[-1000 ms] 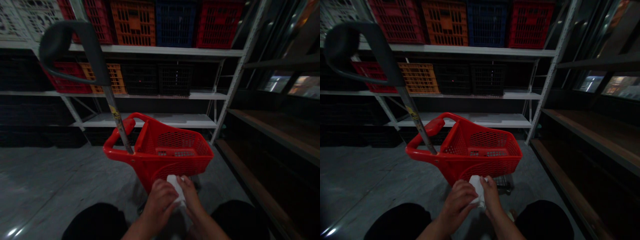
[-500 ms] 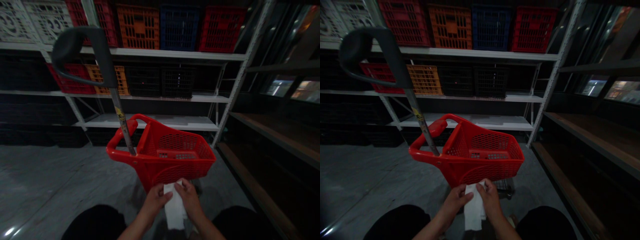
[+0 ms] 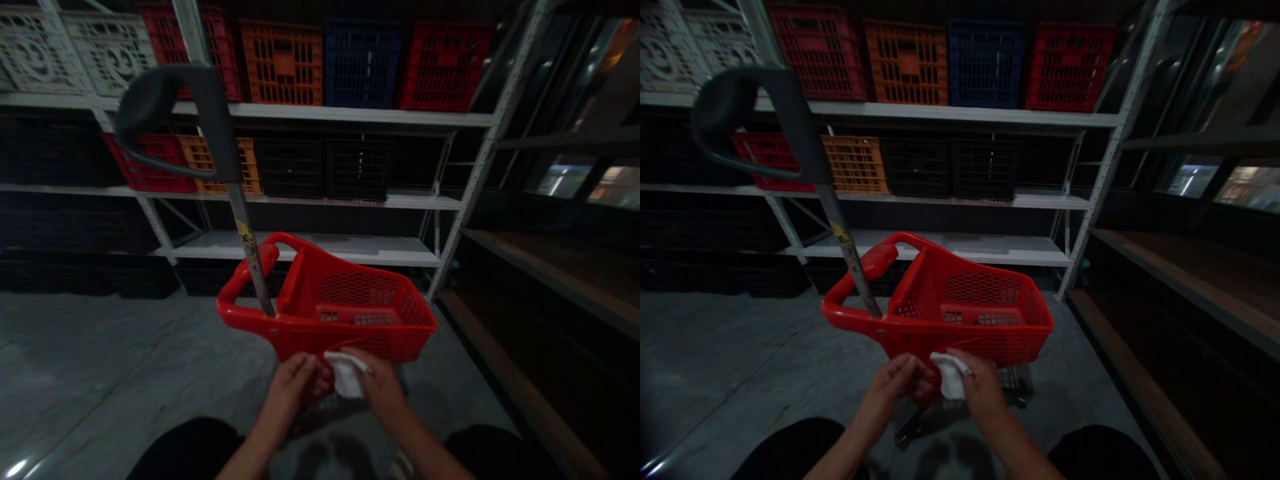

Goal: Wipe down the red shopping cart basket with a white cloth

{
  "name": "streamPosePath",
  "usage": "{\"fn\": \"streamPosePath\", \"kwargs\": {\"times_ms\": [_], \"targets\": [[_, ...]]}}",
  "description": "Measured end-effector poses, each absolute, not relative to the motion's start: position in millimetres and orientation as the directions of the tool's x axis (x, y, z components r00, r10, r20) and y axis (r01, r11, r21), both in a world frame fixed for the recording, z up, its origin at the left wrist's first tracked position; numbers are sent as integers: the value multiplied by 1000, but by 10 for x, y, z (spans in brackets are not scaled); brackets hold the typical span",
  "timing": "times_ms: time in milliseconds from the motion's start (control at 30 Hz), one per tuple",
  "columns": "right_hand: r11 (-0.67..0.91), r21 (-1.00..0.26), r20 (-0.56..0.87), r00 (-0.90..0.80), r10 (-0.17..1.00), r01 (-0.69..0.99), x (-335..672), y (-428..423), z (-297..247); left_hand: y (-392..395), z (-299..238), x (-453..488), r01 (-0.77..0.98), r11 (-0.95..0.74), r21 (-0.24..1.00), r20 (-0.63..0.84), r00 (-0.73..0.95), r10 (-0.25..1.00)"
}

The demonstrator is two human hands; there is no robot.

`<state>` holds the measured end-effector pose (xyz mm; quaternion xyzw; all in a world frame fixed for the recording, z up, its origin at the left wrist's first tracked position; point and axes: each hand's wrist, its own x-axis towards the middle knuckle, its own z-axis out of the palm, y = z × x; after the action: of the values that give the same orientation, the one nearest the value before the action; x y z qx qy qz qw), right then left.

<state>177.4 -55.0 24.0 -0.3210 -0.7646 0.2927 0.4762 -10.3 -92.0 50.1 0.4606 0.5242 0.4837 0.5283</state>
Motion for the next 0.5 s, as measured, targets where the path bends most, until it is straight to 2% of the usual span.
{"fn": "streamPosePath", "kwargs": {"times_ms": [33, 67, 100, 133, 167, 200, 233, 333, 400, 500], "targets": [[635, -731, 580, -264, 771, 248, 1802, -457, 352, -905, 601, -233, 149, -79, 986, 103, -156, 982], [667, -678, 639, -200, 742, 308, 1807, -371, 468, -877, 709, -369, 350, -224, 910, 332, -291, 897], [701, -602, 704, -160, 692, 384, 1780, -296, 575, -835, 817, -502, 550, -305, 778, 547, -352, 760], [724, -512, 758, -154, 634, 461, 1716, -233, 660, -780, 921, -623, 712, -312, 629, 707, -357, 610], [734, -426, 789, -179, 587, 528, 1613, -183, 712, -711, 1014, -726, 827, -263, 497, 807, -329, 491], [737, -353, 796, -229, 560, 576, 1479, -143, 728, -634, 1093, -806, 904, -181, 388, 856, -280, 434], [739, -300, 783, -287, 552, 603, 1323, -110, 707, -555, 1156, -861, 954, -90, 287, 864, -218, 454], [763, -232, 699, -442, 562, 603, 906, -24, 501, -352, 1250, -912, 988, 152, 36, 743, -128, 657], [794, -209, 676, -502, 540, 571, 824, 45, 340, -281, 1257, -906, 967, 248, -56, 683, -144, 716], [829, -157, 683, -547, 483, 536, 1077, 143, 168, -258, 1241, -922, 949, 302, -88, 692, -160, 704]]}}
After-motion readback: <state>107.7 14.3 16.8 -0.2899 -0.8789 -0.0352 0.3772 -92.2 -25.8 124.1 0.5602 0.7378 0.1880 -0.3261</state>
